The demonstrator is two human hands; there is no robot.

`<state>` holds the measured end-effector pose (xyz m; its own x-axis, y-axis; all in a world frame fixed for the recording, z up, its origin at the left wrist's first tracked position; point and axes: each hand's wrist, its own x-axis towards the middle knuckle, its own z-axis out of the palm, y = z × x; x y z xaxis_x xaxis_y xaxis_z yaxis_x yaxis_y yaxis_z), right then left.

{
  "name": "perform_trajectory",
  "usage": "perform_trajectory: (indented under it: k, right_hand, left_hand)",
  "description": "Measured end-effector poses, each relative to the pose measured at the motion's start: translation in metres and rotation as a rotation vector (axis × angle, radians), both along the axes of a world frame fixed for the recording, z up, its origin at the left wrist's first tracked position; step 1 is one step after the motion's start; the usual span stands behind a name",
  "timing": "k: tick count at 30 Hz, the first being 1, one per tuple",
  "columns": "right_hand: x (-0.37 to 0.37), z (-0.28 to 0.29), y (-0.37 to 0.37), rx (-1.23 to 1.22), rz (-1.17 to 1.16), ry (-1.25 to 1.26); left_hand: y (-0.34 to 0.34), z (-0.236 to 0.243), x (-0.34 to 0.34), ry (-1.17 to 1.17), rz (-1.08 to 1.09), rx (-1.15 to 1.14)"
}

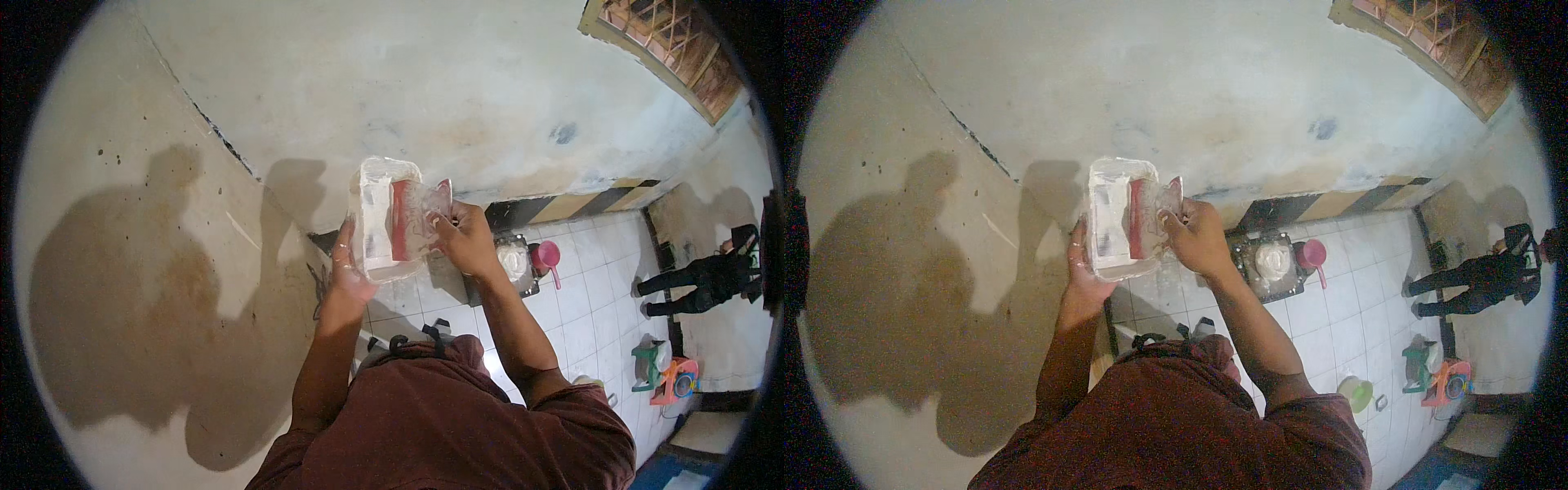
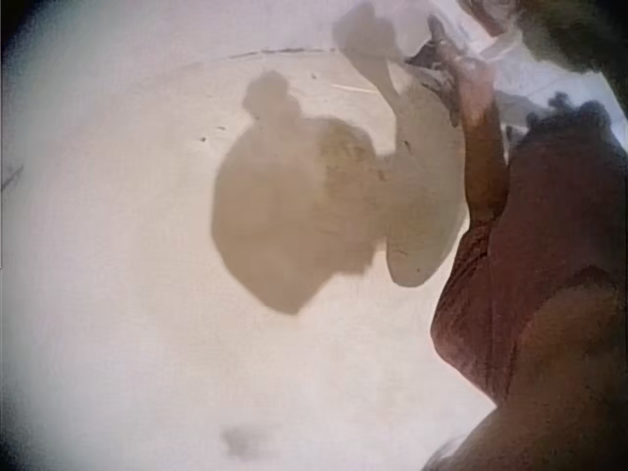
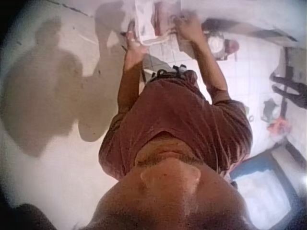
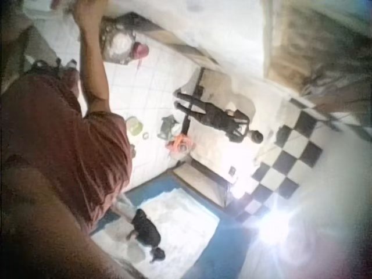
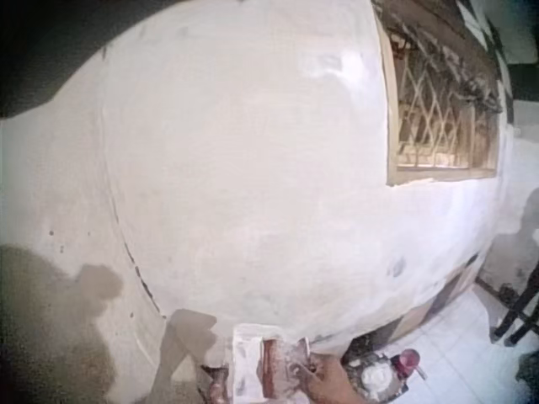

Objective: The person applies a white plaster-like substance to a wall corner and surface using a spreader, picking up more material from a small container as needed.

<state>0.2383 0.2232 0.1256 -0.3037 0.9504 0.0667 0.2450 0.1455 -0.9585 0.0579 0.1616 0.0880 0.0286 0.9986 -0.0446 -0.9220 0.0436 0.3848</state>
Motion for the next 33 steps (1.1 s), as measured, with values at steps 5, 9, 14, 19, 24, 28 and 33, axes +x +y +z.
perform_trajectory:
  k: [5, 9, 14, 19, 24, 28, 33]
  right_hand:
    - [0.002, -0.008, 0.007, 0.149, -0.022, 0.001]
    - [0.008, 0.010, 0.009, 0.180, 0.011, -0.050]
    - [0.021, 0.012, 0.018, 0.212, 0.029, -0.163]
    - [0.021, 0.015, 0.029, 0.163, 0.128, 0.045]
    - [0.027, 0.009, 0.043, -0.040, 0.204, 0.189]
    - [0.022, 0.014, 0.042, -0.293, 0.230, 0.368]
    - [0.016, -0.004, 0.051, -0.527, 0.219, 0.539]
  left_hand:
    - [0.011, 0.004, 0.020, 0.121, 0.038, -0.101]
    - [0.019, 0.003, 0.035, 0.246, 0.097, -0.122]
    - [0.035, 0.007, 0.061, 0.286, 0.130, -0.078]
    - [0.044, -0.010, 0.058, 0.490, 0.172, 0.070]
    - [0.044, 0.009, 0.069, 0.379, 0.214, -0.133]
    - [0.041, 0.017, 0.070, 0.272, 0.174, -0.018]
    - [0.043, 0.008, 0.061, 0.335, 0.201, -0.094]
